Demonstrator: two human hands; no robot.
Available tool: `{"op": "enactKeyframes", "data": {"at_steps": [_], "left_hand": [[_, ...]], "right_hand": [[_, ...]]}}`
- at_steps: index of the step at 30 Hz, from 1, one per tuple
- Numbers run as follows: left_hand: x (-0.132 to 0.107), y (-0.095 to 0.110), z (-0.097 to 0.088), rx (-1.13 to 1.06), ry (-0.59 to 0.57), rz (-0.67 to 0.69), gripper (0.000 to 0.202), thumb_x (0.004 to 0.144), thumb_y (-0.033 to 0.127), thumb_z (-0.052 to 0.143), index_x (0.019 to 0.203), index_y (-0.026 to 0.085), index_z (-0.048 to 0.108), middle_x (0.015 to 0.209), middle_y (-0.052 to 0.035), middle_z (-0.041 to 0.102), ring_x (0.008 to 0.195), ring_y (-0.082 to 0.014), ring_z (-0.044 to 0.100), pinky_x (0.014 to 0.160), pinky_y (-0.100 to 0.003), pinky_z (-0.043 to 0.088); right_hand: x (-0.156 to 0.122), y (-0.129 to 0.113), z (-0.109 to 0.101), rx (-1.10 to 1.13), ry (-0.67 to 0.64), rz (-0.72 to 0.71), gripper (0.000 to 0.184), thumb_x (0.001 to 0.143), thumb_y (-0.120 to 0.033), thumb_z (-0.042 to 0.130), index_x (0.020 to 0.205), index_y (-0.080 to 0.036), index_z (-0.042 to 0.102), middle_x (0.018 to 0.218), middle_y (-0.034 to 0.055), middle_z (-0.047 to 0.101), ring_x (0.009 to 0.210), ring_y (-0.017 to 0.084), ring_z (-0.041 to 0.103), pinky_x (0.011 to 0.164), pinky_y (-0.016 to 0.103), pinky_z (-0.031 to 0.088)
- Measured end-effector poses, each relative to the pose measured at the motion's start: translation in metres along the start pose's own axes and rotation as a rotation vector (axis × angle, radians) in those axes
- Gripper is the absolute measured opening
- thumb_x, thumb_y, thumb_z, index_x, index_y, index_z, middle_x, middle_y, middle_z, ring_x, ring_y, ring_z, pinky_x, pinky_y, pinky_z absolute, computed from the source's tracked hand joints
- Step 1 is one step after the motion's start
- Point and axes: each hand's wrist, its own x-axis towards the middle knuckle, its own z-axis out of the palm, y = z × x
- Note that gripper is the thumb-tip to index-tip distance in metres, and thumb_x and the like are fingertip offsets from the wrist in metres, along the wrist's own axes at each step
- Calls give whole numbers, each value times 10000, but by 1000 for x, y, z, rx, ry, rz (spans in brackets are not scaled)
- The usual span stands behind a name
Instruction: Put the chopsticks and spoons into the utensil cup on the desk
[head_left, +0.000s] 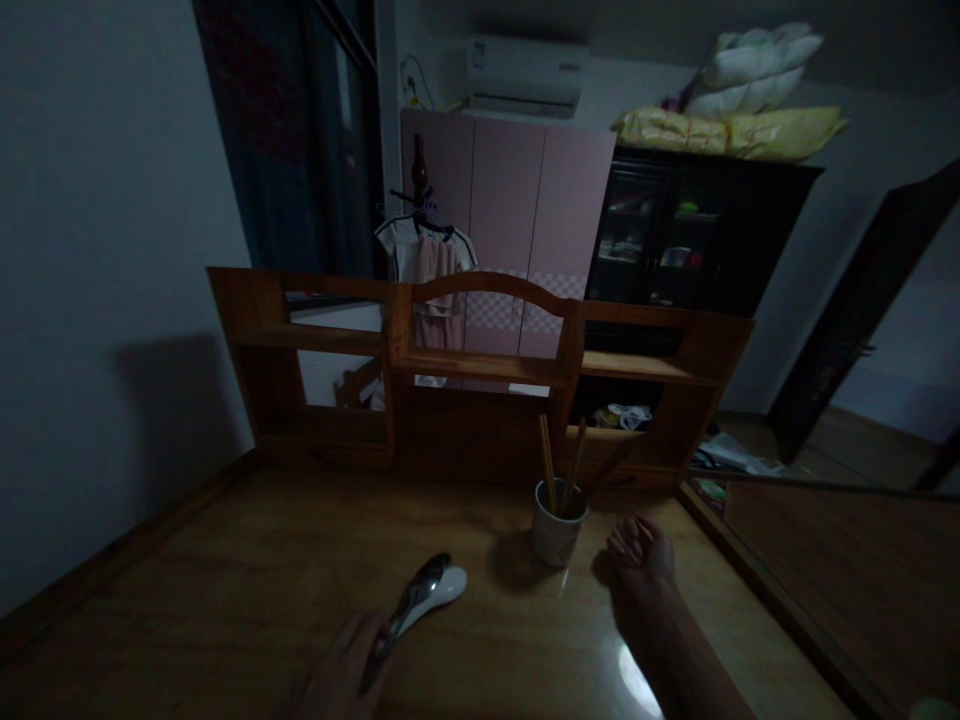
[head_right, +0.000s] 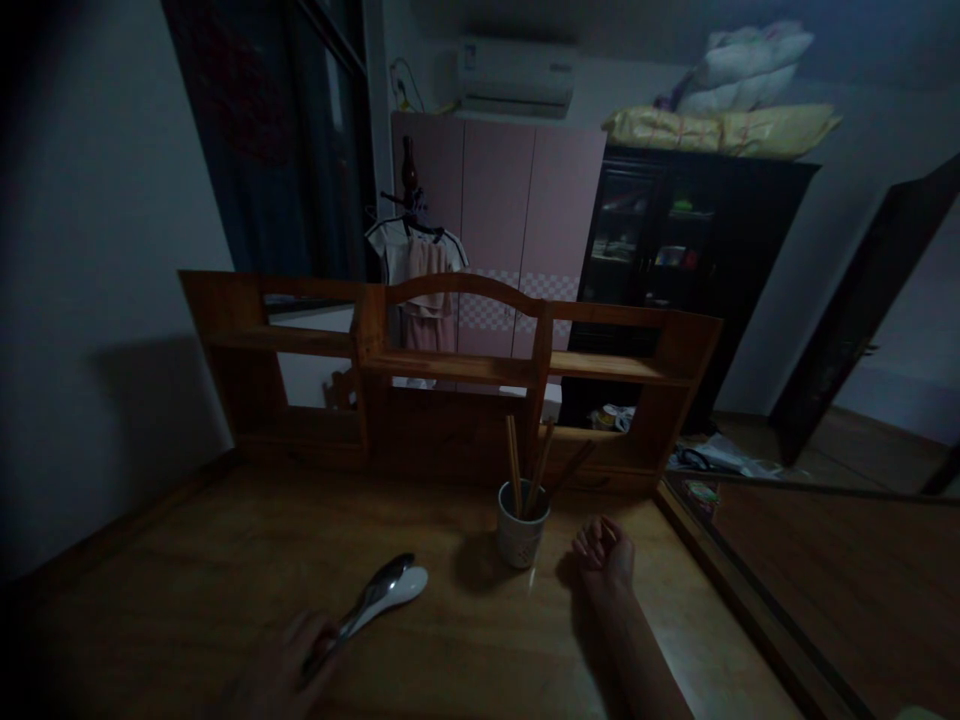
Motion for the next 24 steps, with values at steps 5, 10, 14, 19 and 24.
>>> {"op": "enactKeyframes", "data": {"at_steps": [5,10,14,19,24], "left_hand": [[4,6,19,200,-6,58,501,811,43,372,1204,216,630,1346,-82,575,1272,-234,499,971,-353,451],[3,21,22,185,43,72,508,821,49,365,1209,239,632,1324,-69,590,1159,-215,588,922,-313,481],[4,24,16,114,108,32,407,825,144,442,1153,248,659,1244,-75,633,1084,-238,621,848,-305,511],[2,16,14,18,131,15,334,836,213,477,1095,252,685,1210,-97,645,975,-257,657,801,-319,515],[6,13,18,41,119,-33,338,864,216,443,1111,227,673,1251,-115,615,1005,-257,651,818,-332,507]], "right_hand": [[1,-1,0,-1,18,9,345,835,-250,548,515,-196,431,381,-73,358,303,68,322,309,204,265],[-2,0,5,-17,11,43,343,828,-264,561,515,-194,438,371,-76,345,290,66,307,296,198,242],[-5,-2,11,-28,1,64,349,834,-272,559,515,-191,442,367,-78,338,287,62,305,301,192,248],[-8,-3,14,-33,-17,57,346,829,-274,559,519,-198,425,373,-77,346,288,66,311,298,191,247],[-8,-2,13,-32,-14,58,334,831,-273,561,533,-200,428,380,-83,343,292,67,307,303,190,250]]}}
